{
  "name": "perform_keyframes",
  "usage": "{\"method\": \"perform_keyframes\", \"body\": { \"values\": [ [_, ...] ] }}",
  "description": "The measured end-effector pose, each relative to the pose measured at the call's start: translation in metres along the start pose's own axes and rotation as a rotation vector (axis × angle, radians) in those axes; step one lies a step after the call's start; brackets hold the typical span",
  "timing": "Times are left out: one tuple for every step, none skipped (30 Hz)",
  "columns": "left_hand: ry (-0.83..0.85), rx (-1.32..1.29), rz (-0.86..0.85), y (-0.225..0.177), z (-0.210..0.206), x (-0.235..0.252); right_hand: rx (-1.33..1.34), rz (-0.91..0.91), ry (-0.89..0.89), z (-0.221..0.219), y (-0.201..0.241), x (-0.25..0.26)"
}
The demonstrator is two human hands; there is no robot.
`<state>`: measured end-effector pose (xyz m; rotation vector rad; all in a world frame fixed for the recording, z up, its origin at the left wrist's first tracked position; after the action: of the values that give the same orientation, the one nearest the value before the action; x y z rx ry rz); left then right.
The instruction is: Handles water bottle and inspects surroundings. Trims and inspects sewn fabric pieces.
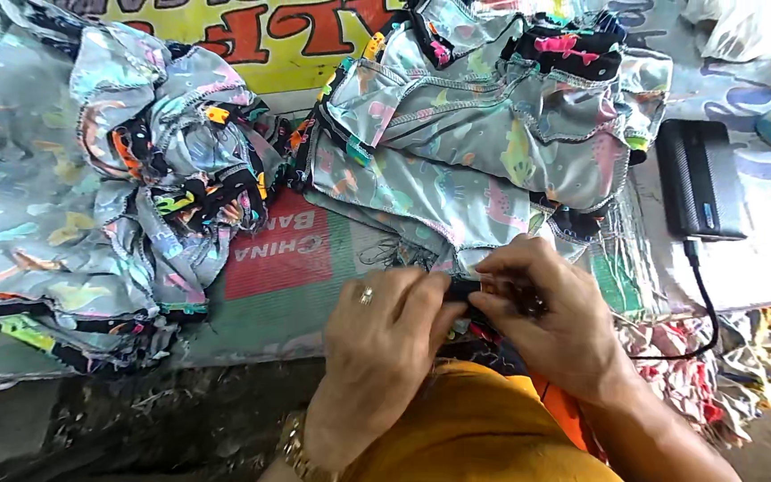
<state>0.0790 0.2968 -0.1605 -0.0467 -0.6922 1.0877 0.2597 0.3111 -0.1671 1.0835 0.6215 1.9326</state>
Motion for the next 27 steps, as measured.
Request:
{"method": "perform_keyframes", "body": {
  "values": [
    [0.013, 0.060, -0.026, 0.001, -0.010, 0.005, -0.176, 0.013, 0.021, -0.002, -0.001, 0.000],
    [0.024, 0.084, -0.048, 0.001, -0.016, 0.007, -0.311, 0.029, 0.053, -0.003, -0.002, -0.001],
    [0.017, 0.087, -0.063, 0.001, -0.018, 0.007, -0.385, 0.042, 0.070, -0.004, -0.004, -0.003],
    [-0.009, 0.066, -0.075, 0.001, -0.017, 0.005, -0.406, 0.047, 0.069, -0.004, -0.006, -0.005],
    [-0.043, 0.030, -0.084, 0.002, -0.014, 0.003, -0.389, 0.046, 0.059, -0.003, -0.007, -0.006],
    [-0.077, -0.003, -0.093, 0.004, -0.010, 0.000, -0.354, 0.040, 0.048, -0.002, -0.008, -0.008],
    [-0.106, -0.028, -0.105, 0.006, -0.006, -0.004, -0.321, 0.039, 0.037, -0.001, -0.009, -0.009],
    [-0.132, -0.045, -0.121, 0.007, -0.003, -0.007, -0.297, 0.046, 0.027, -0.001, -0.011, -0.010],
    [-0.148, -0.047, -0.140, 0.008, 0.000, -0.009, -0.278, 0.057, 0.022, 0.000, -0.012, -0.011],
    [-0.155, -0.051, -0.163, 0.008, 0.001, -0.012, -0.264, 0.069, 0.022, 0.000, -0.013, -0.012],
    [-0.161, -0.061, -0.185, 0.008, 0.001, -0.014, -0.254, 0.083, 0.022, 0.000, -0.013, -0.012],
    [-0.163, -0.074, -0.203, 0.008, 0.002, -0.016, -0.245, 0.095, 0.024, 0.000, -0.014, -0.013],
    [-0.160, -0.090, -0.217, 0.007, 0.003, -0.017, -0.235, 0.105, 0.027, 0.000, -0.015, -0.013],
    [-0.155, -0.113, -0.227, 0.006, 0.004, -0.018, -0.222, 0.114, 0.029, 0.001, -0.015, -0.013],
    [-0.152, -0.130, -0.233, 0.006, 0.005, -0.019, -0.213, 0.119, 0.033, 0.001, -0.016, -0.014],
    [-0.151, -0.143, -0.237, 0.006, 0.006, -0.020, -0.207, 0.121, 0.036, 0.002, -0.016, -0.014],
    [-0.154, -0.157, -0.240, 0.007, 0.007, -0.020, -0.204, 0.124, 0.039, 0.002, -0.017, -0.014],
    [-0.156, -0.171, -0.241, 0.008, 0.007, -0.021, -0.204, 0.129, 0.038, 0.001, -0.017, -0.014],
    [-0.154, -0.178, -0.234, 0.009, 0.007, -0.021, -0.207, 0.132, 0.037, 0.001, -0.017, -0.014],
    [-0.149, -0.181, -0.223, 0.010, 0.007, -0.021, -0.207, 0.131, 0.038, 0.001, -0.018, -0.014],
    [-0.145, -0.180, -0.211, 0.010, 0.007, -0.019, -0.204, 0.128, 0.039, 0.002, -0.018, -0.014],
    [-0.144, -0.170, -0.201, 0.010, 0.005, -0.016, -0.198, 0.126, 0.039, 0.002, -0.017, -0.014],
    [-0.143, -0.147, -0.190, 0.008, 0.003, -0.013, -0.189, 0.126, 0.037, 0.003, -0.017, -0.014],
    [-0.133, -0.106, -0.180, 0.006, 0.000, -0.009, -0.181, 0.131, 0.035, 0.003, -0.016, -0.013],
    [-0.119, -0.071, -0.175, 0.004, -0.004, -0.006, -0.180, 0.138, 0.034, 0.004, -0.014, -0.013],
    [-0.104, -0.051, -0.179, 0.002, -0.007, -0.002, -0.176, 0.150, 0.029, 0.006, -0.012, -0.011],
    [-0.094, -0.051, -0.184, 0.001, -0.010, 0.002, -0.162, 0.165, 0.022, 0.007, -0.011, -0.010]
  ]
}}
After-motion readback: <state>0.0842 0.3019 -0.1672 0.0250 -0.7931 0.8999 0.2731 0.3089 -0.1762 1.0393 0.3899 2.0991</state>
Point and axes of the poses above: each hand's wrist, its own x-axis towards the middle knuckle, its own z-axis out of the back of the hand, y = z × x, the point moved 4 cm from there along x, towards the middle knuckle, and after that the axes turned 4 degrees about z, right-handed, at the moved point
